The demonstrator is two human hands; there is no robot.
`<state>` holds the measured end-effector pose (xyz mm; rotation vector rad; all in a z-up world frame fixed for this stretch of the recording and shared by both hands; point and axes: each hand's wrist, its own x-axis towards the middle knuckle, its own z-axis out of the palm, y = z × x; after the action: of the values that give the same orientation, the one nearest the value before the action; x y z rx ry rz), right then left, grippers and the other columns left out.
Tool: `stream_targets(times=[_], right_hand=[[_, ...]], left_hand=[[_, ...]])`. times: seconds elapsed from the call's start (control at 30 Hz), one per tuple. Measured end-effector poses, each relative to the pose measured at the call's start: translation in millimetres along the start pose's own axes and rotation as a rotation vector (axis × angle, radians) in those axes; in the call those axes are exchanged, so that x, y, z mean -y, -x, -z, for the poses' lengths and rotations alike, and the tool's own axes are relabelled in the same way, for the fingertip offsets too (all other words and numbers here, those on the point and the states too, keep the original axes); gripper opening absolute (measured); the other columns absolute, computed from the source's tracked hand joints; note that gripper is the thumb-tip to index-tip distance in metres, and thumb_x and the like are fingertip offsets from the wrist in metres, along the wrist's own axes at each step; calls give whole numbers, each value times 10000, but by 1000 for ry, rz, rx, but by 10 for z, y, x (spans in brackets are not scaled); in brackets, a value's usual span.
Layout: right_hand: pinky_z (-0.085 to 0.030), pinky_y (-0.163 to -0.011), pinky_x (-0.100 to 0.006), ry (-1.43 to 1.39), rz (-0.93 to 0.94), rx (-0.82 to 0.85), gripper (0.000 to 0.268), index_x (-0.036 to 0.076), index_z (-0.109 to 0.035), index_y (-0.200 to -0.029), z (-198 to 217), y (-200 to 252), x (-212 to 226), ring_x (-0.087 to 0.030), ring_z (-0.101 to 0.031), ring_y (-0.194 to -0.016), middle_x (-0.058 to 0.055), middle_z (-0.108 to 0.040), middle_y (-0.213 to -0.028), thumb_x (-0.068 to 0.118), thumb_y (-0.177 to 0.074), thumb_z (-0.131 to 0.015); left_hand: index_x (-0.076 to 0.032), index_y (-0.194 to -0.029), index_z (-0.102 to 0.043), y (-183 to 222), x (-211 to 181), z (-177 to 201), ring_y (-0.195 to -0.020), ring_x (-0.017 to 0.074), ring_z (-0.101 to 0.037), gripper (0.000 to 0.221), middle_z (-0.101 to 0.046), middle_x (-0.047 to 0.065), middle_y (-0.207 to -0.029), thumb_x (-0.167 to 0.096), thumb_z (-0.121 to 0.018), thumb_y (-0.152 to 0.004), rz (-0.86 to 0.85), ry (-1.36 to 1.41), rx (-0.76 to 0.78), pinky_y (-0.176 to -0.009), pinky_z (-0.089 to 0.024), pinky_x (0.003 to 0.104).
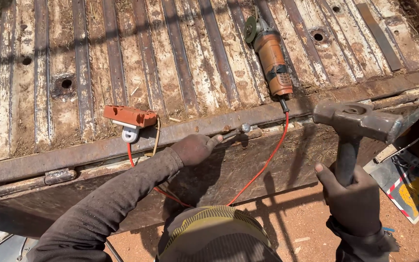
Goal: Repairing a metal door or latch on the back of a truck using a hammer and a rod.
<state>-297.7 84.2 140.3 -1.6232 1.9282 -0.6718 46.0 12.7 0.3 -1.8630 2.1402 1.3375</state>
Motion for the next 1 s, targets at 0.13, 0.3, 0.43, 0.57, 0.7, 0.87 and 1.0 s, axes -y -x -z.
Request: stream_targets(times=[0.13,0.3,0.43,0.57,0.7,0.87,1.0], right_hand=[[-379,-472,-306,-507,177,-184,344,24,-530,-716,-75,85,-65,-108,-496,-467,-48,-504,-548,24,-1002,-722],[-421,-480,-279,-763,325,-240,355,64,-471,-763,-152,153,2,-99,-517,-491,-44,-508,-587,-37,-1026,-688],[-458,-515,-343,-618,321,-283,270,62,-481,-835,-30,247,118,-143,-545,-529,-66,-521,-622,-52,-980,-678],[-461,-539,-355,-821,394,-262,222,92,-444,-929,104,291,127,-154,-516,-505,-55,-500,-587,43,-1039,-631],[-544,-603,-375,-835,511,-283,248,96,-361,-846,-274,18,451,-123,-507,-554,-22,-486,-663,159,-1043,-499],[-431,-476,-382,-16,-55,198,208,-2,-583,-789,-874,-130,-512,-213,-531,-502,-68,-500,-567,149,-871,-702],[-440,-449,-324,444,532,153,30,110,-633,-816,-1259,379,-2099,-125,-544,-551,-50,-516,-726,129,-827,-653]], left_hand=[[-13,-721,-614,42,-60,8,-651,345,-621,790,-564,184,-640,-613,-225,-1055,-1,22,-3,-797,-532,529],[-13,-761,-623,-27,-26,-22,-683,361,-630,774,-575,195,-679,-613,-230,-1052,-8,51,-35,-804,-533,538],[8,-800,-637,-105,-5,-66,-775,388,-661,808,-638,223,-749,-632,-213,-1052,-70,53,-13,-875,-523,519],[-3,-843,-664,-121,0,-62,-844,395,-676,802,-663,233,-801,-647,-222,-1026,-30,91,18,-908,-510,518],[21,-810,-655,-121,-49,39,-814,401,-675,846,-665,235,-789,-642,-188,-1050,-82,3,24,-915,-515,518],[44,-763,-659,-54,69,56,-762,429,-658,882,-639,266,-739,-622,-177,-1083,-15,-58,73,-893,-528,539],[-54,-997,-674,323,263,-43,-816,423,-653,706,-658,232,-794,-609,-240,-1035,-168,65,-116,-855,-528,523]])
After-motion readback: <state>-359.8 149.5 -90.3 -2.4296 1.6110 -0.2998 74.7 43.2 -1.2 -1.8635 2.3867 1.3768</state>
